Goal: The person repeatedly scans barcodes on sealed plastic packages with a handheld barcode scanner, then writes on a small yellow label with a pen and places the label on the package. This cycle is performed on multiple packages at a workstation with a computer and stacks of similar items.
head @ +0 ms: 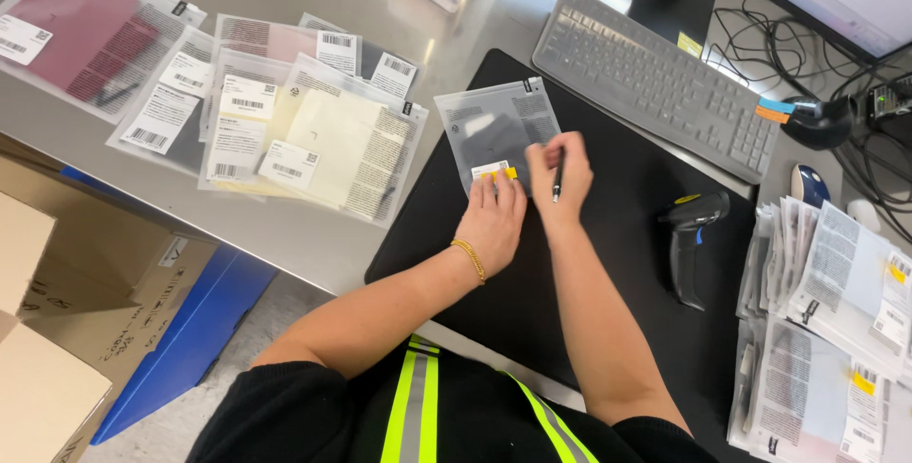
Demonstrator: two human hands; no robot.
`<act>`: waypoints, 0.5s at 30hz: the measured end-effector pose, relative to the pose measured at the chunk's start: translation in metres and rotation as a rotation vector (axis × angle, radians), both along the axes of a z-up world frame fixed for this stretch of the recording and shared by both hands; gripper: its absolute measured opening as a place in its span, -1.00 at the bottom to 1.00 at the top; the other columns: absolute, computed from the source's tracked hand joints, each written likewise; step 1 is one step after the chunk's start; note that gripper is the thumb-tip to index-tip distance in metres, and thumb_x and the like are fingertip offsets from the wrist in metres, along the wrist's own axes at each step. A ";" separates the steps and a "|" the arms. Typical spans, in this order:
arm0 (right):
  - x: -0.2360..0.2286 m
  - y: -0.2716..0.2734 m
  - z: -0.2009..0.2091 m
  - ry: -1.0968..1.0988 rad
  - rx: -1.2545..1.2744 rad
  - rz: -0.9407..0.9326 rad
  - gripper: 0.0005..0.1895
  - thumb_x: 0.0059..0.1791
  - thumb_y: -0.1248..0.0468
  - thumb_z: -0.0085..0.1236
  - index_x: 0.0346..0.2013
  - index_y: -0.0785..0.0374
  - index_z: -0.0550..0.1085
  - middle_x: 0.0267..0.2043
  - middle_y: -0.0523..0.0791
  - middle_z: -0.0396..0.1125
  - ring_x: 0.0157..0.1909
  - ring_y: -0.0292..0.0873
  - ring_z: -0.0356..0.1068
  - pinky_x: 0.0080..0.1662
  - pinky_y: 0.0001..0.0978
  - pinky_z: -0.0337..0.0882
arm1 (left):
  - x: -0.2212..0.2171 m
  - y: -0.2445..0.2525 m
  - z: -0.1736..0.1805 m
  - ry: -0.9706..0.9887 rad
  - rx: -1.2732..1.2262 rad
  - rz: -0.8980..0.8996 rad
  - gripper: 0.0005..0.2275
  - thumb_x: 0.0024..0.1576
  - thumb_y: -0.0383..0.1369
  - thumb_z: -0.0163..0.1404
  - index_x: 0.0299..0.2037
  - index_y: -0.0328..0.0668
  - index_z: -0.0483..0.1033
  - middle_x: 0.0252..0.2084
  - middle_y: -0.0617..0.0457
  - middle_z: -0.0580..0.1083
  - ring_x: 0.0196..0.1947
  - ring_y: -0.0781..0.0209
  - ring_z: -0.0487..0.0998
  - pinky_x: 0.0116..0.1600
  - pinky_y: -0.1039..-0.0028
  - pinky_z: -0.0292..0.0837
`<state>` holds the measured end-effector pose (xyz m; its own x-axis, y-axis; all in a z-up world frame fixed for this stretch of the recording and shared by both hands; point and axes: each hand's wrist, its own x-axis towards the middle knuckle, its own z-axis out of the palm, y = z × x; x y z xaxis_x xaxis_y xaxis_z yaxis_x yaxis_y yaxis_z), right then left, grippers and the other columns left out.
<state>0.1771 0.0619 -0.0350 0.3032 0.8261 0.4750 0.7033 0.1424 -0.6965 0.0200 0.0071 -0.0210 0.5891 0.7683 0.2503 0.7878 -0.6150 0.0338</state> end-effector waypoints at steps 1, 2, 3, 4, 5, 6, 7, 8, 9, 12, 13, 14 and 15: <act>0.008 0.007 0.000 -0.100 -0.008 -0.067 -0.81 0.09 0.31 0.23 -0.22 0.20 0.34 -0.46 -0.12 0.35 -0.39 -0.13 0.38 -0.26 -0.25 0.38 | 0.002 -0.001 -0.001 -0.031 -0.038 0.000 -0.44 0.13 -0.23 -0.09 0.29 -0.48 0.22 0.30 -0.53 0.21 0.23 -0.55 0.31 0.25 -0.14 0.18; 0.016 0.016 -0.001 -0.200 -0.016 -0.134 -0.82 0.19 0.26 0.18 -0.16 0.20 0.34 -0.44 -0.10 0.36 -0.36 -0.06 0.41 -0.21 -0.19 0.37 | 0.003 -0.002 -0.001 -0.062 -0.077 0.001 -0.41 0.09 -0.21 -0.07 0.30 -0.42 0.20 0.30 -0.54 0.19 0.20 -0.61 0.30 0.18 -0.22 0.20; 0.024 0.023 -0.002 -0.241 -0.019 -0.174 -0.79 0.16 0.24 0.22 -0.16 0.20 0.33 -0.38 -0.07 0.38 -0.32 -0.01 0.42 -0.21 -0.16 0.37 | 0.005 -0.003 -0.001 -0.050 -0.088 0.005 -0.40 0.10 -0.20 -0.06 0.32 -0.41 0.19 0.32 -0.54 0.18 0.20 -0.63 0.30 0.19 -0.22 0.21; 0.031 0.032 -0.003 -0.283 -0.022 -0.214 -0.75 0.13 0.23 0.25 -0.15 0.20 0.32 -0.31 -0.04 0.40 -0.29 0.03 0.43 -0.22 -0.12 0.38 | 0.005 -0.003 -0.001 -0.038 -0.099 0.008 -0.39 0.11 -0.19 -0.05 0.34 -0.41 0.17 0.33 -0.54 0.17 0.21 -0.65 0.30 0.20 -0.21 0.22; 0.037 0.038 -0.004 -0.327 -0.027 -0.256 -0.71 0.09 0.21 0.29 -0.15 0.21 0.31 -0.25 0.00 0.41 -0.26 0.08 0.44 -0.22 -0.09 0.38 | 0.007 -0.005 -0.001 -0.029 -0.111 0.010 -0.37 0.13 -0.18 -0.04 0.36 -0.41 0.16 0.35 -0.54 0.16 0.21 -0.67 0.30 0.22 -0.20 0.23; 0.042 0.042 -0.005 -0.221 -0.140 -0.226 -0.63 0.03 0.18 0.32 -0.16 0.21 0.27 -0.29 -0.04 0.41 -0.29 0.01 0.44 -0.20 -0.15 0.39 | 0.007 -0.007 0.000 -0.031 -0.116 0.001 -0.37 0.13 -0.19 -0.03 0.37 -0.40 0.15 0.35 -0.55 0.16 0.21 -0.66 0.31 0.23 -0.19 0.23; 0.046 0.050 -0.003 -0.116 -0.242 -0.191 -0.55 -0.04 0.15 0.36 -0.17 0.22 0.23 -0.33 -0.08 0.41 -0.32 -0.05 0.44 -0.19 -0.21 0.39 | 0.006 -0.006 0.002 -0.035 -0.113 -0.004 -0.36 0.13 -0.19 -0.02 0.38 -0.40 0.15 0.35 -0.56 0.16 0.21 -0.66 0.32 0.25 -0.18 0.23; 0.047 0.054 -0.001 -0.011 -0.343 -0.152 -0.47 -0.11 0.13 0.40 -0.18 0.22 0.19 -0.37 -0.11 0.41 -0.34 -0.12 0.43 -0.18 -0.26 0.39 | 0.005 -0.006 0.004 -0.040 -0.110 -0.009 -0.36 0.14 -0.20 -0.01 0.39 -0.40 0.14 0.35 -0.57 0.16 0.20 -0.66 0.33 0.26 -0.17 0.23; 0.047 0.058 0.003 0.058 -0.382 -0.065 -0.48 -0.15 0.17 0.43 -0.20 0.20 0.21 -0.35 -0.13 0.37 -0.32 -0.16 0.38 -0.20 -0.29 0.38 | 0.000 -0.005 0.007 -0.081 -0.123 -0.022 -0.35 0.13 -0.20 0.01 0.40 -0.38 0.13 0.36 -0.55 0.15 0.22 -0.62 0.33 0.27 -0.14 0.23; 0.049 0.052 0.018 0.172 -0.390 0.111 -0.50 -0.20 0.33 0.46 -0.26 0.17 0.23 -0.32 -0.18 0.26 -0.28 -0.28 0.27 -0.24 -0.37 0.36 | -0.022 -0.003 0.017 -0.320 -0.185 -0.071 -0.32 0.08 -0.23 0.09 0.41 -0.31 0.15 0.38 -0.49 0.17 0.27 -0.46 0.33 0.30 -0.11 0.19; 0.050 0.042 0.024 0.150 -0.325 0.110 -0.50 -0.19 0.39 0.44 -0.27 0.17 0.21 -0.32 -0.20 0.23 -0.27 -0.31 0.25 -0.24 -0.41 0.36 | -0.032 -0.001 0.019 -0.478 -0.223 -0.094 -0.32 0.06 -0.26 0.12 0.40 -0.30 0.17 0.38 -0.47 0.19 0.28 -0.39 0.33 0.31 -0.13 0.16; 0.050 0.032 0.029 0.128 -0.260 0.109 -0.50 -0.19 0.44 0.41 -0.28 0.18 0.19 -0.33 -0.22 0.20 -0.26 -0.34 0.22 -0.23 -0.44 0.35 | -0.043 0.001 0.020 -0.636 -0.262 -0.117 -0.31 0.03 -0.28 0.16 0.39 -0.28 0.20 0.38 -0.45 0.20 0.30 -0.31 0.34 0.32 -0.15 0.13; 0.051 0.020 0.036 0.221 -0.170 0.132 -0.50 -0.17 0.47 0.38 -0.26 0.17 0.17 -0.31 -0.23 0.16 -0.26 -0.35 0.19 -0.23 -0.46 0.31 | -0.050 0.005 0.021 -0.825 -0.292 -0.064 -0.31 0.06 -0.31 0.17 0.40 -0.32 0.17 0.39 -0.42 0.22 0.34 -0.24 0.32 0.36 -0.06 0.17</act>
